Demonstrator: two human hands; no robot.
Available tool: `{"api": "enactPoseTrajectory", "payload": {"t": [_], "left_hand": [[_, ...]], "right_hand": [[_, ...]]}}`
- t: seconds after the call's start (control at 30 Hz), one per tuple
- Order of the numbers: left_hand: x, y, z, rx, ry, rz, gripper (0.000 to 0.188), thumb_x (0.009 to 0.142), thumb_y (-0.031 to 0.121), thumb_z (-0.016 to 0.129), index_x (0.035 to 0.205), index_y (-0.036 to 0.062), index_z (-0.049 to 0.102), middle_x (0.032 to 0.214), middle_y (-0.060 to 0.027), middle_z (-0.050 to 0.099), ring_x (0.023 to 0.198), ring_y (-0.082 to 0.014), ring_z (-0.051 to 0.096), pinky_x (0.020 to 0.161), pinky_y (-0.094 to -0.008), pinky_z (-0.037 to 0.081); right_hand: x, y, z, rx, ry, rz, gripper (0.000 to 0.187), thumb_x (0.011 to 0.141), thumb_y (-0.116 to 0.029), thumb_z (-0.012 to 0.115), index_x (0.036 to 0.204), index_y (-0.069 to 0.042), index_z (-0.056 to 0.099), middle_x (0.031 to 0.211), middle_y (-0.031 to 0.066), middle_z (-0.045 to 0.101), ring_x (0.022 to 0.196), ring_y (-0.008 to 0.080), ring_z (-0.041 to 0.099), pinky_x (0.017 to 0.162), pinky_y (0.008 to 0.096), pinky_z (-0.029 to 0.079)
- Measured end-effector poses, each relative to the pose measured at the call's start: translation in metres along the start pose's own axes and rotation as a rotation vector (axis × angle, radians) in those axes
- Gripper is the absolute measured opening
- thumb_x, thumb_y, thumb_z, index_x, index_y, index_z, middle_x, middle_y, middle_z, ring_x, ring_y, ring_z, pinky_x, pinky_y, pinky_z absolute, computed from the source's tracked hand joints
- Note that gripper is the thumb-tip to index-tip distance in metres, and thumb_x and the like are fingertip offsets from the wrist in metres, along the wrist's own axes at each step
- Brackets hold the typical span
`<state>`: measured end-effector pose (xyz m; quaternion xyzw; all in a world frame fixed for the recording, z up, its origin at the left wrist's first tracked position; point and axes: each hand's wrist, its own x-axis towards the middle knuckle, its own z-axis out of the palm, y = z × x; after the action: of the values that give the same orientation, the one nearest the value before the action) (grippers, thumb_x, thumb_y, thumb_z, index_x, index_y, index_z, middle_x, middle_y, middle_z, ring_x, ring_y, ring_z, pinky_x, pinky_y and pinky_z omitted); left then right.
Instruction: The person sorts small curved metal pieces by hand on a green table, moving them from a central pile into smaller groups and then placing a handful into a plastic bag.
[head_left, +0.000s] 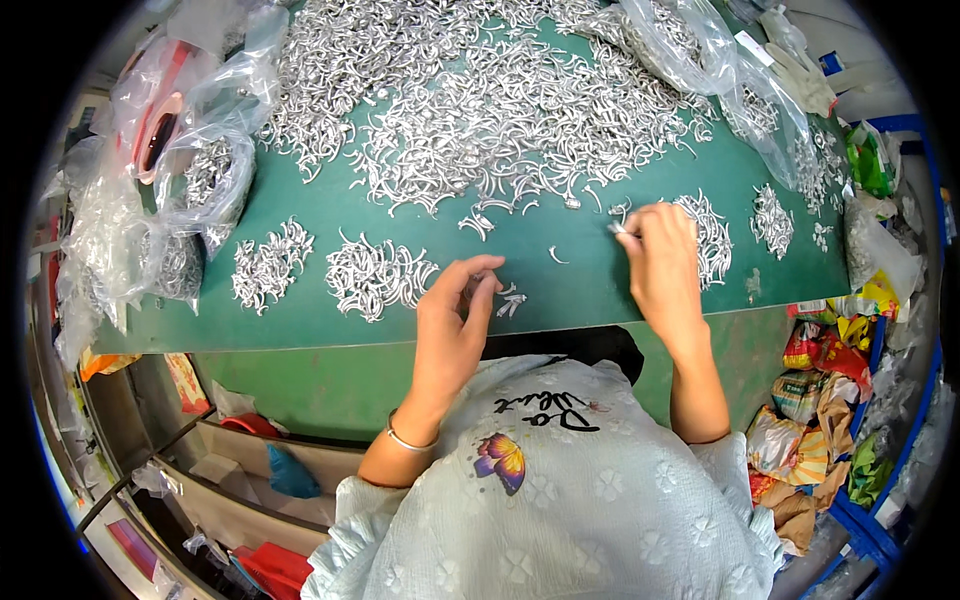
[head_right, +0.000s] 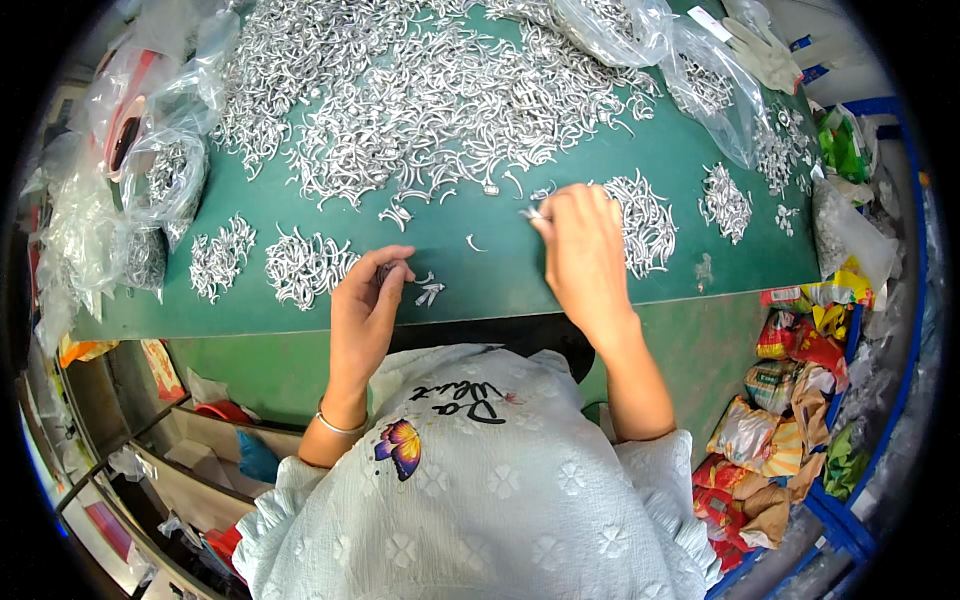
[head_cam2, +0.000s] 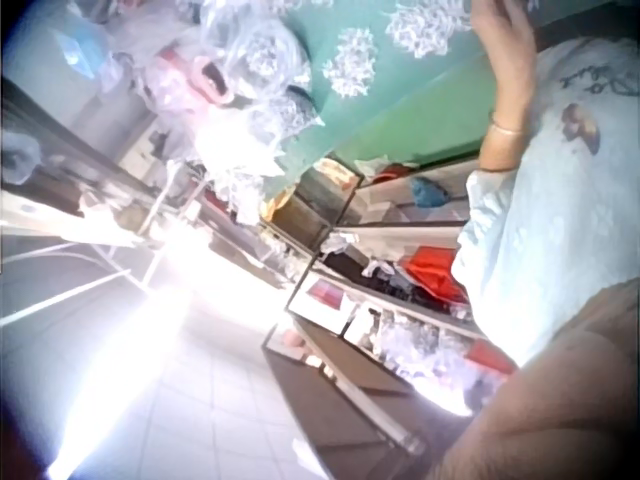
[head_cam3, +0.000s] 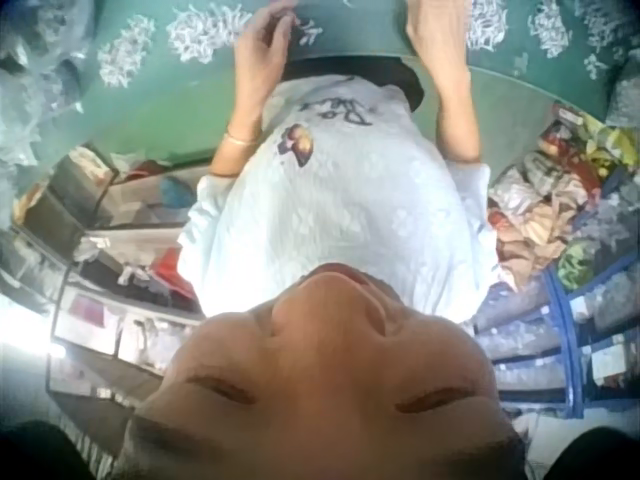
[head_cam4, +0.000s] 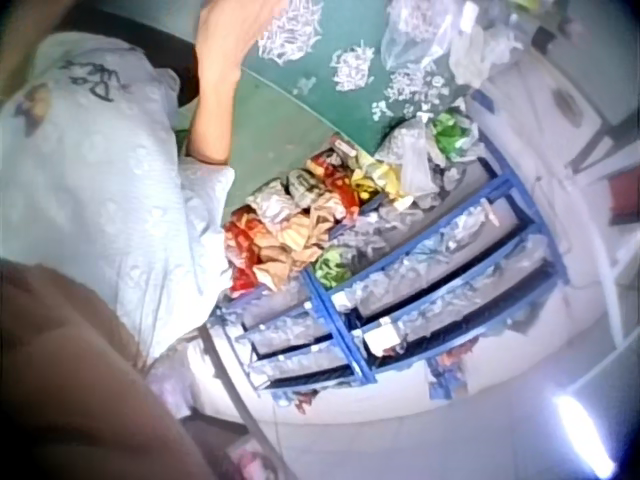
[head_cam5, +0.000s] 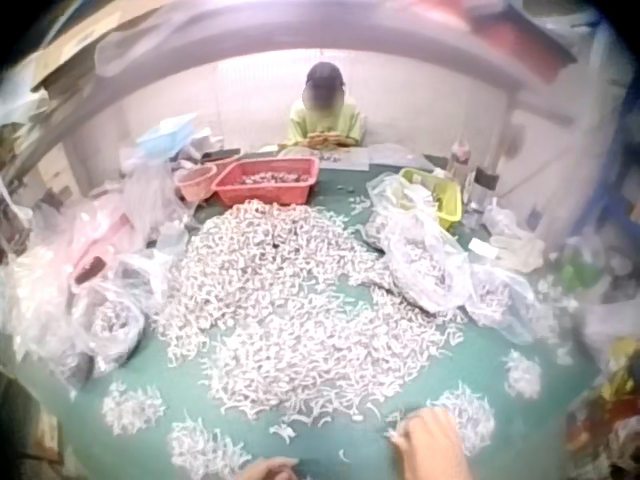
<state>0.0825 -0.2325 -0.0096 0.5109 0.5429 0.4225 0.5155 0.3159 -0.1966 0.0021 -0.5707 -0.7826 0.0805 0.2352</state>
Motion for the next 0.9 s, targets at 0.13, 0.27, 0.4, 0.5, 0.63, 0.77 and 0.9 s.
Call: {"api": "enactPoseTrajectory", "payload": {"t": [0.13, 0.27, 0.4, 0.5, 0.63, 0.77, 0.9], "left_hand": [[0.006, 0.014, 0.003, 0.207, -0.105, 0.065, 0.013, 0.09, -0.002, 0.058, 0.1, -0.0002, 0.065, 0.081, -0.0025, 0.057, 0.067, -0.0073, 0.046, 0.06, -0.0222, 0.039], [0.018, 0.023, 0.012, 0.323, -0.089, 0.148, 0.007, 0.085, -0.001, 0.063, 0.092, 0.0003, 0.065, 0.074, -0.0054, 0.052, 0.061, -0.0133, 0.047, 0.055, -0.0269, 0.039], [0.039, 0.024, 0.02, 0.507, -0.143, 0.281, 0.01, 0.081, 0.001, 0.068, 0.091, 0.0014, 0.064, 0.073, -0.0085, 0.05, 0.06, -0.0213, 0.049, 0.055, -0.0321, 0.041], [0.05, 0.023, 0.032, 0.603, -0.157, 0.345, 0.013, 0.079, 0.004, 0.07, 0.091, 0.0024, 0.063, 0.075, -0.0104, 0.053, 0.063, -0.0261, 0.053, 0.057, -0.0361, 0.043], [0.067, 0.025, 0.06, 0.726, -0.172, 0.495, 0.016, 0.078, 0.008, 0.07, 0.091, 0.0031, 0.062, 0.08, -0.0119, 0.056, 0.07, -0.0308, 0.059, 0.06, -0.0402, 0.046], [0.07, 0.033, 0.056, 0.751, -0.23, 0.432, 0.014, 0.08, 0.008, 0.069, 0.091, 0.0024, 0.062, 0.082, -0.0127, 0.057, 0.072, -0.0321, 0.059, 0.062, -0.0396, 0.047], [0.059, 0.036, 0.046, 0.537, -0.287, 0.321, 0.009, 0.083, 0.002, 0.064, 0.092, 0.0003, 0.063, 0.081, -0.0124, 0.056, 0.067, -0.03, 0.055, 0.061, -0.0371, 0.044]], "right_hand": [[-0.024, 0.011, -0.003, -0.1, 0.012, 0.153, 0.011, 0.081, -0.003, 0.065, 0.086, -0.003, 0.055, 0.087, 0.0099, 0.054, 0.085, 0.0281, 0.05, 0.075, 0.0402, 0.035], [-0.029, 0.023, -0.012, -0.237, 0.161, 0.279, 0.012, 0.081, -0.005, 0.066, 0.086, -0.004, 0.056, 0.087, 0.0096, 0.055, 0.085, 0.028, 0.05, 0.076, 0.0403, 0.034], [-0.028, 0.024, -0.018, -0.329, 0.234, 0.322, 0.016, 0.08, -0.009, 0.069, 0.091, -0.004, 0.058, 0.092, 0.0093, 0.056, 0.091, 0.0284, 0.051, 0.08, 0.0404, 0.034], [-0.016, 0.013, -0.018, -0.21, 0.255, 0.264, 0.02, 0.079, -0.011, 0.07, 0.095, -0.005, 0.06, 0.098, 0.0094, 0.056, 0.096, 0.0287, 0.051, 0.083, 0.0401, 0.035], [0.005, 0.012, 0.015, -0.168, 0.145, 0.139, 0.018, 0.076, -0.01, 0.071, 0.09, -0.006, 0.061, 0.095, 0.0088, 0.056, 0.094, 0.0273, 0.052, 0.081, 0.0391, 0.035], [0.003, 0.018, 0.006, -0.046, 0.192, 0.144, 0.013, 0.075, -0.007, 0.071, 0.084, -0.005, 0.061, 0.088, 0.0067, 0.06, 0.087, 0.0254, 0.055, 0.082, 0.0378, 0.036], [-0.017, 0.036, -0.015, -0.024, 0.274, 0.218, 0.014, 0.074, -0.007, 0.072, 0.083, -0.006, 0.062, 0.086, 0.0058, 0.064, 0.085, 0.025, 0.056, 0.082, 0.0376, 0.035]]}}
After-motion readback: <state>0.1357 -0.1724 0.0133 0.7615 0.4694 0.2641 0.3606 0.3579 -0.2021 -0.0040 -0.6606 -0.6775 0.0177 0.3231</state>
